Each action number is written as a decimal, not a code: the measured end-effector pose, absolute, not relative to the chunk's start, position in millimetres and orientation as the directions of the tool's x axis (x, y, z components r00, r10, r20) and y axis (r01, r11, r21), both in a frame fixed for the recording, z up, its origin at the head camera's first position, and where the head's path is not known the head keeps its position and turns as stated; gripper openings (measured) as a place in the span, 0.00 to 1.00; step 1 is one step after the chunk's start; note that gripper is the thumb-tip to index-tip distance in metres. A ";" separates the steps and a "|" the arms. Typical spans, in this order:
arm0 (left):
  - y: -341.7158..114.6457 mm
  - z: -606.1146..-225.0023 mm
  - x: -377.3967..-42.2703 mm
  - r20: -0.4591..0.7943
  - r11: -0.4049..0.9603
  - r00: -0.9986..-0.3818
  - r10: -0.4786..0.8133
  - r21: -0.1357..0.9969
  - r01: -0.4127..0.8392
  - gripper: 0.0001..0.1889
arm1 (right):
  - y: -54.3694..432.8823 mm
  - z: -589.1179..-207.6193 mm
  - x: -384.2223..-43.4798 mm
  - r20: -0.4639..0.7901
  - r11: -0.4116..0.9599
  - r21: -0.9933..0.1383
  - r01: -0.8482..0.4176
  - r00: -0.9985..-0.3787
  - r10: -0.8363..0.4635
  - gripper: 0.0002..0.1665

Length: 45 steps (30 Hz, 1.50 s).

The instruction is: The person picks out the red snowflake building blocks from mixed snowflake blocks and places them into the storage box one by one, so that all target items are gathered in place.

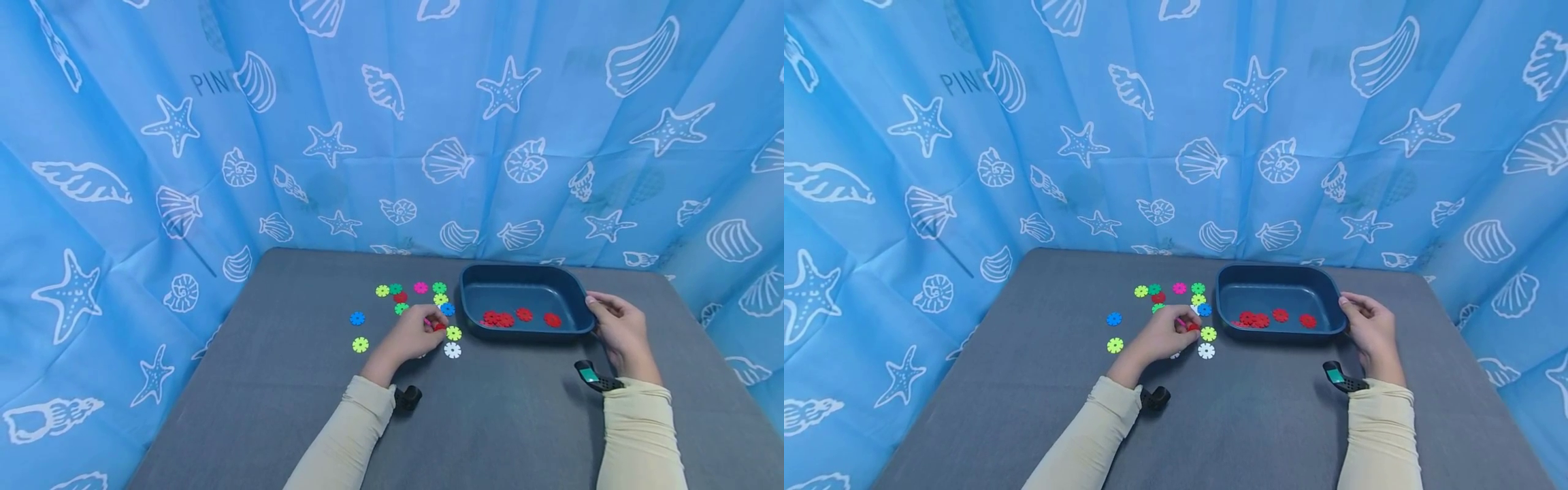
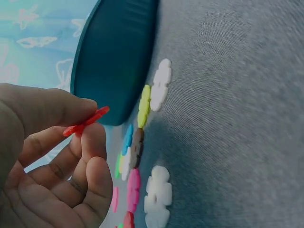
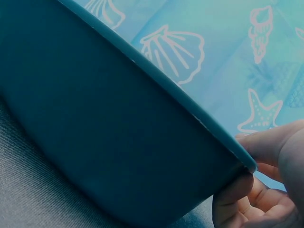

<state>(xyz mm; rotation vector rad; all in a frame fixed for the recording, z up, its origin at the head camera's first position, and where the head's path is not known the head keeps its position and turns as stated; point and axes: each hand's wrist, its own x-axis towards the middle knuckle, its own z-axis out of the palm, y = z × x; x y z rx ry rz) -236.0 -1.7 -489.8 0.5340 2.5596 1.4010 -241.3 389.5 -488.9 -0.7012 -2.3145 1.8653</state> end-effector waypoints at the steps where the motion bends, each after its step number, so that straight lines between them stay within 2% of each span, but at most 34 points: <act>1: -1.1 -488.6 -236.0 0.021 0.488 -0.920 0.391 0.843 0.227 0.08 | 389.4 -489.0 -241.1 -0.211 0.158 -0.943 0.294 -0.892 0.400 0.31; 17: 8.1 -479.6 -239.4 0.093 0.356 -0.923 0.373 0.904 0.235 0.09 | 389.3 -490.5 -241.0 -0.218 0.125 -0.949 0.288 -0.892 0.397 0.31; 26: 14.4 -473.9 -239.6 0.106 0.328 -0.922 0.372 0.914 0.238 0.09 | 389.1 -489.7 -241.5 -0.202 0.160 -0.946 0.282 -0.899 0.390 0.32; 30: 18.9 -472.7 -241.4 0.116 0.311 -0.918 0.378 0.918 0.244 0.10 | 389.3 -489.4 -241.5 -0.207 0.131 -0.952 0.277 -0.895 0.395 0.30; 40: 28.1 -474.7 -244.0 0.093 0.260 -0.921 0.379 0.944 0.202 0.11 | 388.4 -490.8 -242.2 -0.217 0.122 -0.950 0.288 -0.888 0.405 0.28; 45: 33.1 -472.3 -246.8 0.065 0.228 -0.920 0.386 0.960 0.163 0.10 | 388.8 -490.0 -242.7 -0.220 0.074 -0.959 0.272 -0.886 0.408 0.24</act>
